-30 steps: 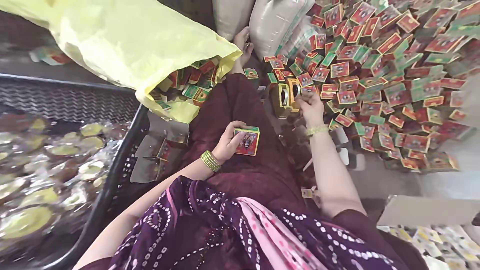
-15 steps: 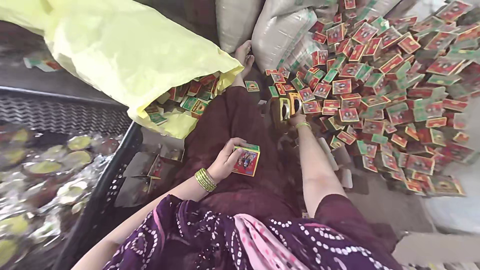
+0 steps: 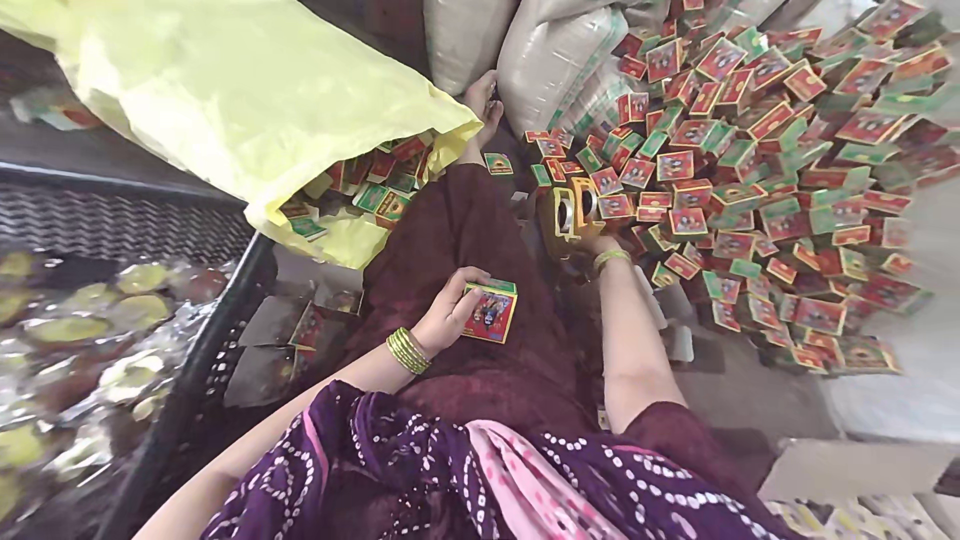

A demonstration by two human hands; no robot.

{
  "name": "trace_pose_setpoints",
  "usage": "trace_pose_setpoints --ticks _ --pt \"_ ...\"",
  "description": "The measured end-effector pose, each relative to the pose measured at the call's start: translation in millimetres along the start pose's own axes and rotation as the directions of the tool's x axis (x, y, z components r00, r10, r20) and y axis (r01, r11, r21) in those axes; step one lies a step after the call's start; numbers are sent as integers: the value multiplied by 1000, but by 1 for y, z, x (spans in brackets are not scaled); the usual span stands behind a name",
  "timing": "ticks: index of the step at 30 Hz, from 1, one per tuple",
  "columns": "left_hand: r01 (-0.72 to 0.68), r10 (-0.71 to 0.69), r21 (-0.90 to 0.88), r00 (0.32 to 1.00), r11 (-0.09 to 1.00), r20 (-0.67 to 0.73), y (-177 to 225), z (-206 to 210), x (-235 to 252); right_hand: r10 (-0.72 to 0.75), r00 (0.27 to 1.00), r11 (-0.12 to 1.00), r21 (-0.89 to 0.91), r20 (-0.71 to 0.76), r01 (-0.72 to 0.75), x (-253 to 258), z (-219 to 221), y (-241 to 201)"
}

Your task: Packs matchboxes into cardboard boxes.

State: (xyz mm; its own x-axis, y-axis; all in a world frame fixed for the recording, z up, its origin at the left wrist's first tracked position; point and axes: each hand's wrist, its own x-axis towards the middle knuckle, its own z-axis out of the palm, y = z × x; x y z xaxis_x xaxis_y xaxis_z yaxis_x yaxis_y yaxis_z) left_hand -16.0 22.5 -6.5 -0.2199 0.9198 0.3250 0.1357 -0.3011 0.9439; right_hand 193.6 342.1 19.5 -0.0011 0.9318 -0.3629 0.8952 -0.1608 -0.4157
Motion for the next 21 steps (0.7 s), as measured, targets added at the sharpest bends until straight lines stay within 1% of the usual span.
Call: trace_pose_setpoints --ticks 3,6,8,10,13,15,17,18,20,21 --pt "2 -2 1 1000 1000 1 3 0 -2 -36 999 992 -124 26 39 2 7 1" --pt "-22 22 -4 1000 1000 -4 3 0 -3 -33 999 976 -216 -16 28 6 15 -4" --pt "-30 30 -9 1000 1000 -8 2 0 -3 -51 997 969 -244 -58 36 -6 13 -14" --pt "-33 33 -6 999 999 -9 2 1 -4 -105 990 956 -284 -97 74 -24 10 -24" --pt "-22 22 4 1000 1000 -11 3 0 -4 -123 987 932 -354 -102 79 -37 9 -35" --pt "-26 26 7 1000 1000 -13 3 1 -5 -123 988 923 -376 -92 80 -39 9 -30" --pt "-42 42 20 999 999 -17 3 1 -6 -128 987 937 -337 -98 88 -35 11 -19" --pt "-51 52 24 998 998 -20 3 0 -5 -152 984 947 -298 -95 118 -30 10 -16" --pt "-51 52 21 998 998 -40 5 1 -5 -259 965 957 -143 -35 251 -25 7 -15" --pt "-49 50 21 997 999 -52 6 2 -6 -344 939 939 -24 8 344 -33 4 -18"
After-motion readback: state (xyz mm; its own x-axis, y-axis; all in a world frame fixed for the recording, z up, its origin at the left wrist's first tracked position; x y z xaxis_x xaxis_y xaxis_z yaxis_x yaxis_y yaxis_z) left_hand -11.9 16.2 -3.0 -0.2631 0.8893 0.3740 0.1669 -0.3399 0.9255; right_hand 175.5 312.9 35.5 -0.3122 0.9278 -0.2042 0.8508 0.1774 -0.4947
